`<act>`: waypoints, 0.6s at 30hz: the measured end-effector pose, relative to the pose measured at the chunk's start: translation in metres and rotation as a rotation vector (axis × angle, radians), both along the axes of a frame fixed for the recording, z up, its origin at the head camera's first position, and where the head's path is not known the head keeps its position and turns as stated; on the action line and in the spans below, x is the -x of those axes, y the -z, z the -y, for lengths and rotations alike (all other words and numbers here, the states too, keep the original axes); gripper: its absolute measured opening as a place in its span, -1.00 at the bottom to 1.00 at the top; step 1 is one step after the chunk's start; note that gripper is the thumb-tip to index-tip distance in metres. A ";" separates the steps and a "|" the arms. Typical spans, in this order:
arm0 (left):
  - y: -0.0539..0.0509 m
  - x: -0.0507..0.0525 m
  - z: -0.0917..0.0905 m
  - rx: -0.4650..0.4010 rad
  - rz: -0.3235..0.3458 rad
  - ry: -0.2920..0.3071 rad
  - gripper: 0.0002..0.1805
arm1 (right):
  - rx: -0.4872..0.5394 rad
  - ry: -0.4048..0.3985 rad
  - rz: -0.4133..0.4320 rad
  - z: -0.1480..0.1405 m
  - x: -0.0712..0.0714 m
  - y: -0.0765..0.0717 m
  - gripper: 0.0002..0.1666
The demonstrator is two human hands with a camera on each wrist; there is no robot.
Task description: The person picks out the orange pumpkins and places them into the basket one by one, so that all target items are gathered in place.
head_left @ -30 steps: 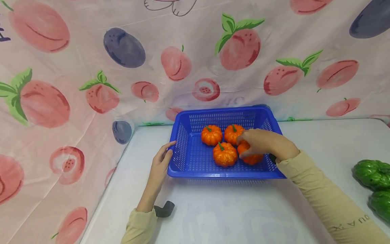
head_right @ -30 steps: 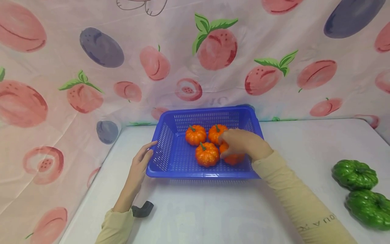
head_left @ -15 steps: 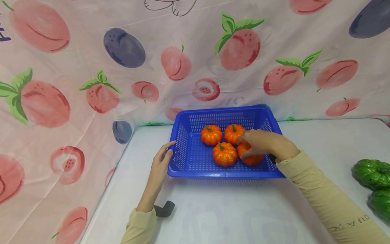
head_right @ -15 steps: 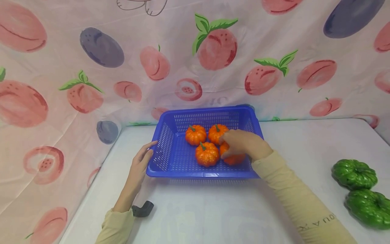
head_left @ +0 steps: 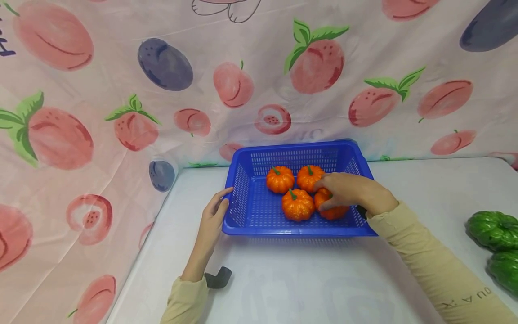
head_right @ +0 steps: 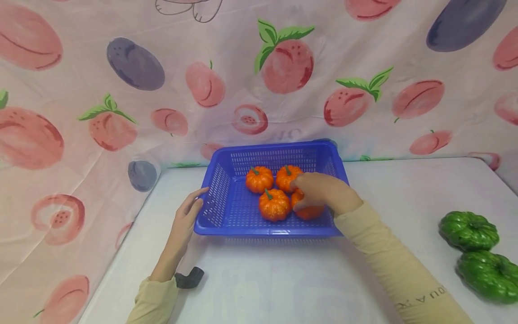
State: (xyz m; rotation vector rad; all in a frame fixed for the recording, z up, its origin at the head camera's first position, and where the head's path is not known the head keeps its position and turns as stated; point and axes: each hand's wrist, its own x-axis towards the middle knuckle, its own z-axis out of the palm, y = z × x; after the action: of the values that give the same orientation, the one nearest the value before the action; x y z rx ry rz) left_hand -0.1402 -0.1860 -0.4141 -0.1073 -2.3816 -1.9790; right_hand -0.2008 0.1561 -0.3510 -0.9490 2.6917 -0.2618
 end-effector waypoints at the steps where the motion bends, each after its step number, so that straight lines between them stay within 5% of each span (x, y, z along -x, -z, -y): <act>1: 0.000 0.000 0.000 0.000 0.003 -0.001 -0.58 | -0.001 0.000 -0.001 0.000 0.000 0.000 -0.41; 18: -0.009 0.000 0.001 0.120 0.023 -0.009 -0.59 | 0.009 0.072 -0.056 -0.004 -0.017 -0.027 -0.36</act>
State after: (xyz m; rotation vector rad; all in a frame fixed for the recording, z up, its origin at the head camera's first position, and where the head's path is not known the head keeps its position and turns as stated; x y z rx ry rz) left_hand -0.1405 -0.1869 -0.4052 -0.0789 -2.5097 -1.8426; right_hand -0.1833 0.1599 -0.3239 -0.8758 2.7812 -0.2663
